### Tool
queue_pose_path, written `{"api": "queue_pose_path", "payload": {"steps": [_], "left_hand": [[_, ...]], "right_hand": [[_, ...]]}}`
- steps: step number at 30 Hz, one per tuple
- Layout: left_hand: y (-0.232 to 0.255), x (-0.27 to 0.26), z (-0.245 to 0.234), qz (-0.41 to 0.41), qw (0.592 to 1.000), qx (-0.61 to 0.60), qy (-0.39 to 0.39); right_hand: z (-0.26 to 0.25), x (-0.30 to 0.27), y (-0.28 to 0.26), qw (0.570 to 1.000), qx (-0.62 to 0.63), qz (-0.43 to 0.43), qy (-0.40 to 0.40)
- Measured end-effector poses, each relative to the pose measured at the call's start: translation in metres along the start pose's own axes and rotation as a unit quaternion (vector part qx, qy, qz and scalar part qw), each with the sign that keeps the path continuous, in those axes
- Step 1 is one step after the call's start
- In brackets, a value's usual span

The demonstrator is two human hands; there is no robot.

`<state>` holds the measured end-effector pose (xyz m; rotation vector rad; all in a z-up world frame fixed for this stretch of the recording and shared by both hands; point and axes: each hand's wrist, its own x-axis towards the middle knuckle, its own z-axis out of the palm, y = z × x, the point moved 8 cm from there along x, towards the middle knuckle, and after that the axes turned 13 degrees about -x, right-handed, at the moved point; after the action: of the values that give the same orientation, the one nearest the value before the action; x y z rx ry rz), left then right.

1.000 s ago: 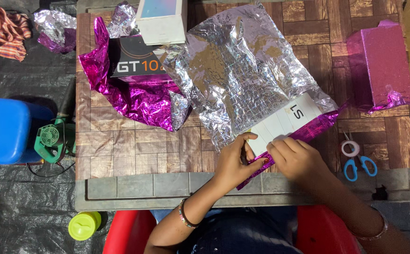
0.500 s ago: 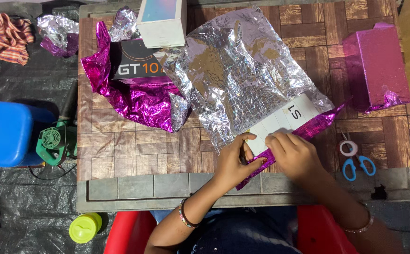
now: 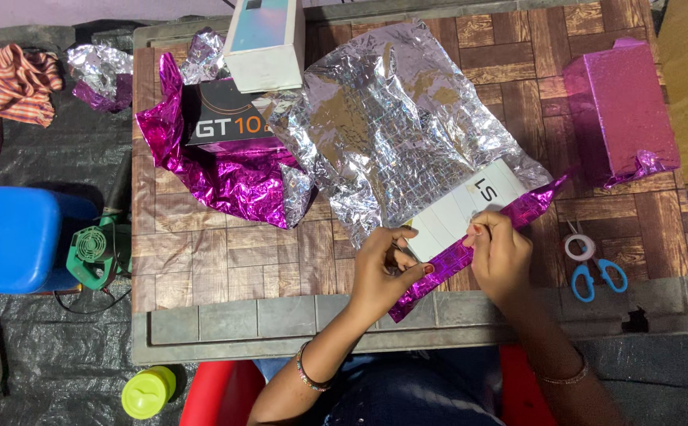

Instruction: The person wraps a small white box labeled S1 with shiny purple foil. They fold the foil around the box, smooth the edges, and secure the wrap with clear tape. The person uses scissors to cut tape and adjusts the foil to fully enclose the box.

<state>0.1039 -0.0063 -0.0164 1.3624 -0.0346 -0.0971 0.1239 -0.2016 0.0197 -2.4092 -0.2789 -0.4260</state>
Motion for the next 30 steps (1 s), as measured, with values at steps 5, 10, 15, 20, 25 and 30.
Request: {"api": "queue_pose_path", "payload": {"steps": [5,10,15,20,25,30], "left_hand": [[0.012,0.001,-0.004,0.028,0.995,0.093,-0.010],[0.019,0.002,-0.004,0.044,0.994,0.099,-0.031],[0.021,0.001,-0.005,0.031,0.995,0.085,-0.033],[0.035,-0.002,-0.008,0.082,0.979,0.185,0.026],[0.028,-0.004,0.002,0.038,0.993,0.110,0.000],[0.013,-0.003,0.008,-0.007,0.993,0.118,-0.014]], "right_hand": [[-0.006,0.002,-0.007,0.998,-0.038,-0.049,-0.005],[-0.012,0.003,-0.009,0.997,-0.021,-0.074,-0.019],[-0.010,-0.003,-0.003,0.998,-0.014,-0.058,-0.022],[-0.011,-0.006,-0.012,0.994,-0.057,-0.094,0.016],[-0.015,-0.012,-0.026,0.979,-0.116,-0.160,0.044],[-0.012,-0.026,-0.024,0.969,-0.145,-0.196,0.037]]}}
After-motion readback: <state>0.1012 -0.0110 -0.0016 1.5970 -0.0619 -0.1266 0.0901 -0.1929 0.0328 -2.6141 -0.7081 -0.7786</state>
